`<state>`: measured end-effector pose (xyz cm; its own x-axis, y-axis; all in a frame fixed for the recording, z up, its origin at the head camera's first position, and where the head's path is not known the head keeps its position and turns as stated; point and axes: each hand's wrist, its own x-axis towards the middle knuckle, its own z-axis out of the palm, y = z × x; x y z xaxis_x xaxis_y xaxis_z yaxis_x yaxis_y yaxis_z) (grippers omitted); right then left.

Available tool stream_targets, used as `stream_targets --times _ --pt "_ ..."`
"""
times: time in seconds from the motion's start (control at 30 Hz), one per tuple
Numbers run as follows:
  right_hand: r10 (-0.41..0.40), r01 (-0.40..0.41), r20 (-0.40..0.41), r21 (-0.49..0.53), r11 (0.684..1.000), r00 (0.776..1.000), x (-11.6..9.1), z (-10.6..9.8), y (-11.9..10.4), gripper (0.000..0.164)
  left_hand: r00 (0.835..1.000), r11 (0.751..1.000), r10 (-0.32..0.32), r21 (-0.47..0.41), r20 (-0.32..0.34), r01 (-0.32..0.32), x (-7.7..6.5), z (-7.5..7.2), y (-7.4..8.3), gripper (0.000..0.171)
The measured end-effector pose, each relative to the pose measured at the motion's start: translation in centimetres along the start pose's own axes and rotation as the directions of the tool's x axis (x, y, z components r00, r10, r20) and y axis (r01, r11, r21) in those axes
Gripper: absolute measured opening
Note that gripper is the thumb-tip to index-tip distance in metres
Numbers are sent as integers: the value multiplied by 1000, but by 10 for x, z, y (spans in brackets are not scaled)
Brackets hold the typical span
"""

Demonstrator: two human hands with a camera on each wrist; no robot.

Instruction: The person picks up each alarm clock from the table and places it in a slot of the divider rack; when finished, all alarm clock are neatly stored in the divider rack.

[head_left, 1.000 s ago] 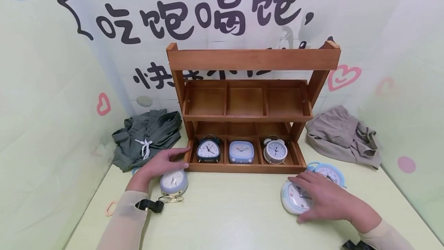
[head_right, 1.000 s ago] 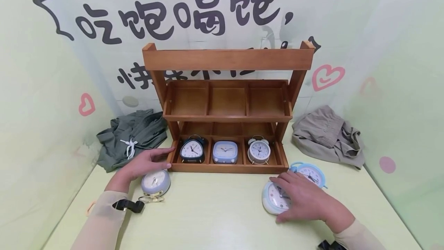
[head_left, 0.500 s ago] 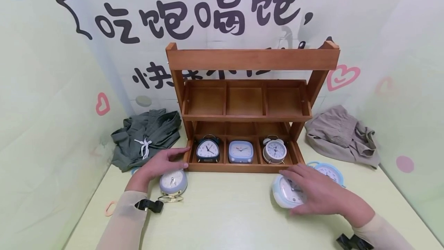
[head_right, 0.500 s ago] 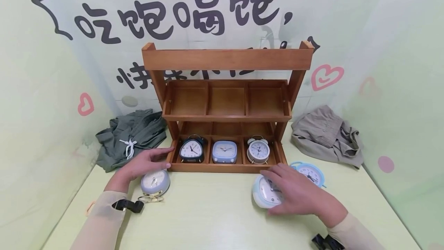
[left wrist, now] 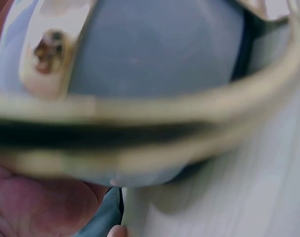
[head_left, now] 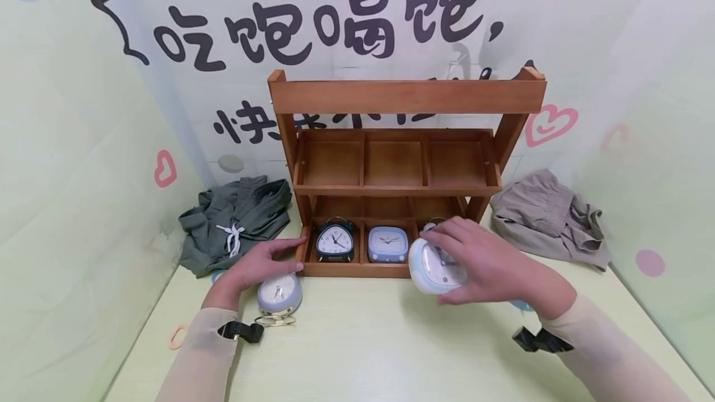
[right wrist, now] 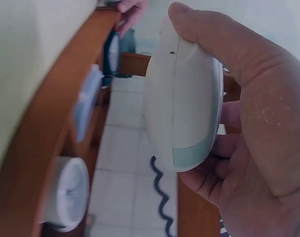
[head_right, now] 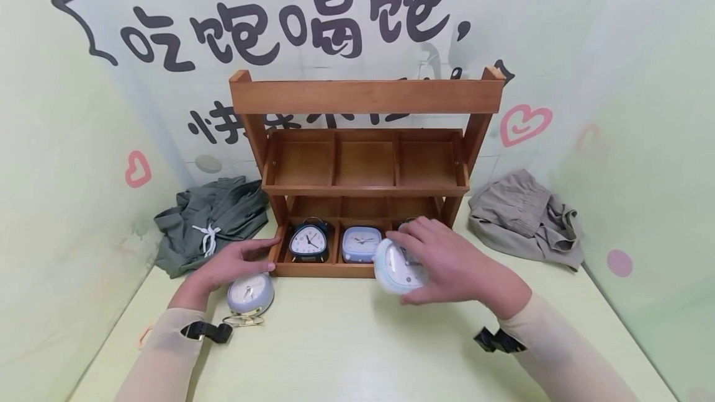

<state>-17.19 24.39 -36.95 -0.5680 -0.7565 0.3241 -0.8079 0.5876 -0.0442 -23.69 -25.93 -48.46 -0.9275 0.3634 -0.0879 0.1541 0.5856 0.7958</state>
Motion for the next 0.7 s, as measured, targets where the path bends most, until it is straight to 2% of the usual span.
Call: stream_targets --times 0.23,0.57,0.7 --pt "55 -56 40 14 998 998 40 -28 -3 110 1000 1000 -14 -2 -1 14 0 1 1 71" --pt "-15 15 -75 -3 1000 997 99 -45 4 109 1000 1000 -20 -3 1 20 0 0 2 72" --pt "3 -5 -87 -21 1000 996 123 -47 7 110 1000 1000 -19 -10 5 19 -1 0 2 72"
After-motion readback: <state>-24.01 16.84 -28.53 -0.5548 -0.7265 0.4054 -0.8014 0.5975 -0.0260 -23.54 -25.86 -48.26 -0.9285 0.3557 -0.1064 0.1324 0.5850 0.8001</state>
